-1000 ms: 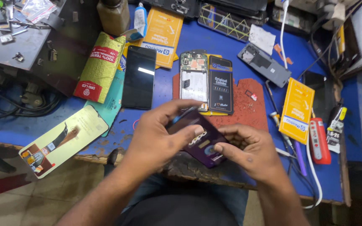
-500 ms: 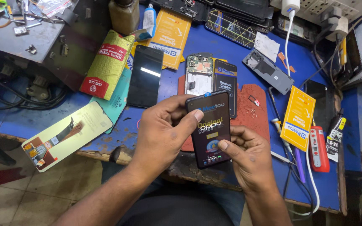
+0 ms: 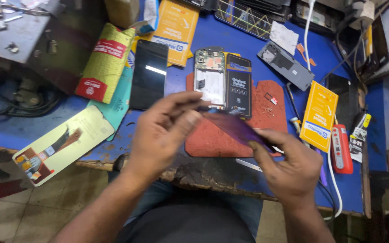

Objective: The person aligns and fits a new screen panel onto a mobile phone chassis, ensuring the internal cables are properly positioned before pressing the components together.

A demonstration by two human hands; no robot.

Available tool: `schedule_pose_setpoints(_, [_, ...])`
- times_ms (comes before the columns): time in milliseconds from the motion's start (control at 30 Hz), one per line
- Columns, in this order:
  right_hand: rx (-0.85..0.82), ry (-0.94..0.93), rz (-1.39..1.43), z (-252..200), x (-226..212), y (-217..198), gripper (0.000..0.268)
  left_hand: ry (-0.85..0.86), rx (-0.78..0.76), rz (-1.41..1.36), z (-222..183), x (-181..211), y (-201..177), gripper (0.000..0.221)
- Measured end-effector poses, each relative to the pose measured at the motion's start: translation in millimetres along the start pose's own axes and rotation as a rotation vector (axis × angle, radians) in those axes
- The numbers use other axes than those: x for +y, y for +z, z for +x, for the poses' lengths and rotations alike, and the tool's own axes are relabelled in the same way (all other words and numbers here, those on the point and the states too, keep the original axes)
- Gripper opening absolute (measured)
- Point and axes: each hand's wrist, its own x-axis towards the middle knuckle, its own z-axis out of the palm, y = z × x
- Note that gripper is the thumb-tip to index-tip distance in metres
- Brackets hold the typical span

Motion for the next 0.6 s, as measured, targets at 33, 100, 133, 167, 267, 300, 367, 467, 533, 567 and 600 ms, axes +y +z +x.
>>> schedule_pose_setpoints(33, [-0.004,-0.118,-0.098,2.6,-2.0,0.5,0.02,0.015,0.021,0.011,-1.2,-0.6,-4.4,0.034])
schedule_pose_setpoints(100, [-0.031,-0.185,-0.166,2.4,-2.2,1.1,0.021,0.047,0.066,0.035,-4.7,-2.4,-11.1,0.032])
schedule_pose_setpoints(133, [-0.051,-0.135,-0.135,0.6,0.3,3.2,0.022,0.045,0.06,0.048,-7.0,-4.1,-12.4,0.032])
schedule_pose_setpoints(167, [-0.073,-0.086,-0.104,-1.7,4.8,5.9,0.024,0.044,0.055,0.06,-9.8,-5.9,-13.1,0.033])
schedule_pose_setpoints(267, [-0.038,0.34,0.499,-7.7,21.6,13.9,0.029,-0.005,0.019,0.097,-16.1,-11.9,-9.4,0.035])
schedule_pose_setpoints(300, [-0.038,0.37,0.605,-8.5,25.6,16.8,0.03,-0.026,0.004,0.113,-17.0,-13.5,-6.7,0.036])
schedule_pose_setpoints(367, [-0.04,0.43,0.815,-8.2,29.7,22.4,0.032,-0.046,-0.037,0.087,-18.6,-17.6,1.5,0.037])
schedule_pose_setpoints(467, [-0.049,0.514,0.99,-7.8,28.1,28.6,0.034,-0.141,-0.047,-0.026,-16.7,-25.1,14.9,0.038])
schedule_pose_setpoints(533, [-0.069,0.521,1.001,-7.1,25.2,29.8,0.033,-0.165,-0.048,-0.049,-16.1,-26.4,19.3,0.035])
schedule_pose_setpoints(567, [-0.079,0.524,1.005,-6.8,24.1,29.8,0.033,-0.147,-0.053,-0.023,-16.5,-26.3,20.7,0.032])
schedule_pose_setpoints(600, [-0.083,0.525,0.998,-7.0,23.1,29.7,0.033,-0.13,-0.059,0.003,-16.6,-26.2,22.2,0.029])
